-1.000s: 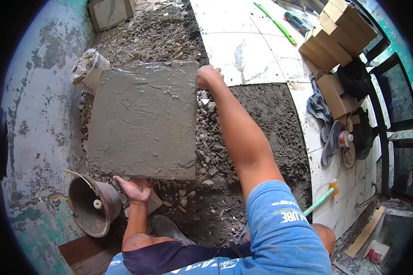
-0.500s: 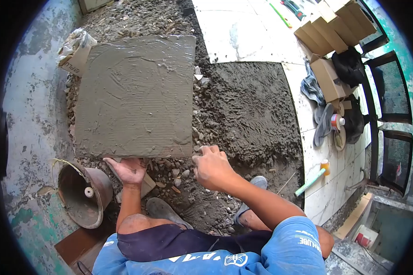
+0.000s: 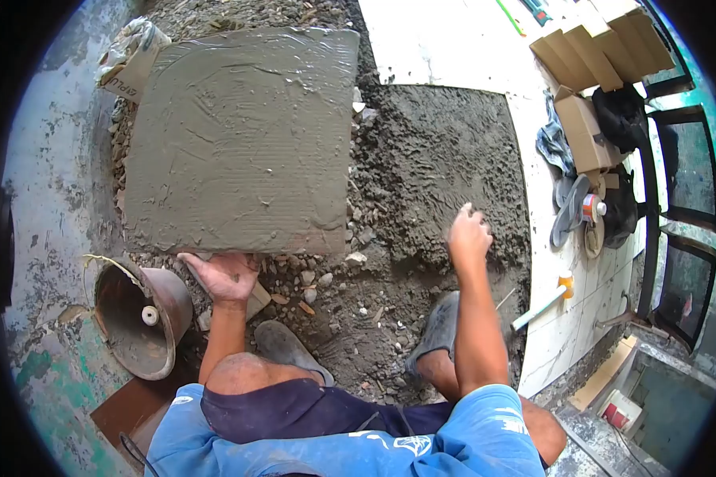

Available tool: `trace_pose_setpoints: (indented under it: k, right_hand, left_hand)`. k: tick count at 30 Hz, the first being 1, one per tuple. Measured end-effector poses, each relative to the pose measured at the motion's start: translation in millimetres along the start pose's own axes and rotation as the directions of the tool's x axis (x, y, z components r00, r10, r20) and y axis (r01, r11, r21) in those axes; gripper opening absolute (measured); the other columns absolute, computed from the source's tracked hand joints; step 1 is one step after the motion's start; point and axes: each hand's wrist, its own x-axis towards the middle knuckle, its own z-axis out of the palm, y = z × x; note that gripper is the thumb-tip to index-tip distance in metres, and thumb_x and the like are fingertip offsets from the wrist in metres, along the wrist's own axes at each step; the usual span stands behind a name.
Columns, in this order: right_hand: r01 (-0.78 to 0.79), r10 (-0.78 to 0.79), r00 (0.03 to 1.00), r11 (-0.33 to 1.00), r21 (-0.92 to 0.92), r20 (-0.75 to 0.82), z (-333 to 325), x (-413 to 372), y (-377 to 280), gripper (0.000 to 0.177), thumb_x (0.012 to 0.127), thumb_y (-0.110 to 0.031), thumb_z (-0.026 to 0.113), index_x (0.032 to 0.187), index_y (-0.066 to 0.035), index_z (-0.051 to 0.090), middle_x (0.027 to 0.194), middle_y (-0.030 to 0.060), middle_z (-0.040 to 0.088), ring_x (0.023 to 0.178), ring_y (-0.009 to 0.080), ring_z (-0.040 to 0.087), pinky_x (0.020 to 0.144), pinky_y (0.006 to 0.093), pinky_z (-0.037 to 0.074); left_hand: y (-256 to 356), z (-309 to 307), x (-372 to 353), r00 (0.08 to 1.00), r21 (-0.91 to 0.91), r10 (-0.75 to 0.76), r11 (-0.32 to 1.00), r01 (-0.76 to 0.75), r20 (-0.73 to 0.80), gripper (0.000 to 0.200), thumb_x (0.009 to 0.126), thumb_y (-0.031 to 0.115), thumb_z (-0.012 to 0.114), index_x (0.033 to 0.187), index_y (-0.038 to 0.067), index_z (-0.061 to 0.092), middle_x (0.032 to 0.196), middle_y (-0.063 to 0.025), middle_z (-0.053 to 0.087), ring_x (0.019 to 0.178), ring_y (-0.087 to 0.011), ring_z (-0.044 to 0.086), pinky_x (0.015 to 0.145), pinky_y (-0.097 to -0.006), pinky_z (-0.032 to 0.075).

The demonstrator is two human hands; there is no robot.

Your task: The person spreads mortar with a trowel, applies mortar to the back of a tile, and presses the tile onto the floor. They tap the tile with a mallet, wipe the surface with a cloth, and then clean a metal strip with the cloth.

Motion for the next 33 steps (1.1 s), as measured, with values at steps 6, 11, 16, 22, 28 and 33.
trace_pose_setpoints:
  k: [6, 11, 16, 22, 28, 33]
  right_hand:
    - [0.420, -0.581, 0.699, 0.806, -0.418, -0.416, 57, -81, -67, 0.068, 0.088, -0.039, 0.056, 0.144, -0.004, 0.037, 0.139, 0.0218, 0.034, 0.129, 0.0416, 0.032, 0.108, 0.0512, 0.025]
    - [0.495, -0.688, 0.665, 0.699, -0.516, -0.293, 116, -134, -128, 0.084, 0.088, -0.064, 0.046, 0.147, -0.005, 0.031, 0.156, 0.0216, 0.009, 0.141, 0.0438, 0.012, 0.110, 0.0571, 0.012]
    - [0.379, -0.515, 0.854, 0.715, -0.588, -0.076, 152, -169, -98, 0.090, 0.083, -0.067, 0.052, 0.145, -0.005, 0.035, 0.156, 0.0243, 0.004, 0.142, 0.0461, 0.007, 0.110, 0.0588, 0.008]
    - [0.384, -0.422, 0.837, 0.906, -0.177, -0.348, 115, -134, -89, 0.073, 0.090, -0.052, 0.054, 0.142, -0.003, 0.038, 0.146, 0.0255, 0.029, 0.134, 0.0403, 0.028, 0.107, 0.0519, 0.023]
    - [-0.261, -0.034, 0.961, 0.208, 0.943, 0.274, 90, -76, -107, 0.032, 0.099, -0.031, 0.051, 0.115, -0.004, 0.057, 0.109, 0.0057, 0.064, 0.089, 0.0184, 0.064, 0.076, 0.0347, 0.052]
    - [-0.257, -0.166, 0.952, 0.017, 0.966, 0.256, 101, -73, -121, 0.025, 0.099, -0.019, 0.051, 0.118, -0.003, 0.054, 0.113, 0.0083, 0.065, 0.097, 0.0213, 0.065, 0.081, 0.0380, 0.055]
  left_hand:
    - [-3, 19, 6, 0.905, 0.096, 0.069, 0.995, -0.032, -0.420, 0.105, 0.068, 0.093, 0.032, 0.146, 0.023, 0.034, 0.148, -0.0038, 0.039, 0.126, -0.0314, 0.043, 0.096, -0.0539, 0.040]
    - [-5, 13, 3, 0.905, 0.105, 0.073, 0.994, -0.032, -0.419, 0.104, 0.069, 0.093, 0.031, 0.147, 0.023, 0.033, 0.148, -0.0036, 0.038, 0.128, -0.0315, 0.042, 0.097, -0.0550, 0.039]
    - [-3, 15, 2, 0.944, 0.052, 0.029, 0.999, -0.013, -0.329, 0.105, 0.069, 0.093, 0.032, 0.146, 0.022, 0.033, 0.147, -0.0042, 0.040, 0.128, -0.0322, 0.042, 0.097, -0.0557, 0.040]
    - [-2, -7, -2, 0.991, -0.120, -0.020, 0.993, 0.004, -0.132, 0.099, 0.074, 0.089, 0.030, 0.144, 0.021, 0.038, 0.143, -0.0064, 0.046, 0.126, -0.0319, 0.047, 0.098, -0.0533, 0.042]
    - [10, 7, -10, 0.976, 0.010, 0.009, 1.000, -0.007, -0.219, 0.086, 0.085, 0.079, 0.025, 0.141, 0.016, 0.042, 0.142, -0.0088, 0.047, 0.123, -0.0325, 0.049, 0.097, -0.0528, 0.043]
    - [32, 20, -54, 0.810, 0.448, 0.275, 0.894, -0.018, -0.518, 0.064, 0.097, 0.057, 0.038, 0.122, 0.000, 0.051, 0.103, -0.0117, 0.061, 0.095, -0.0246, 0.061, 0.089, -0.0408, 0.050]
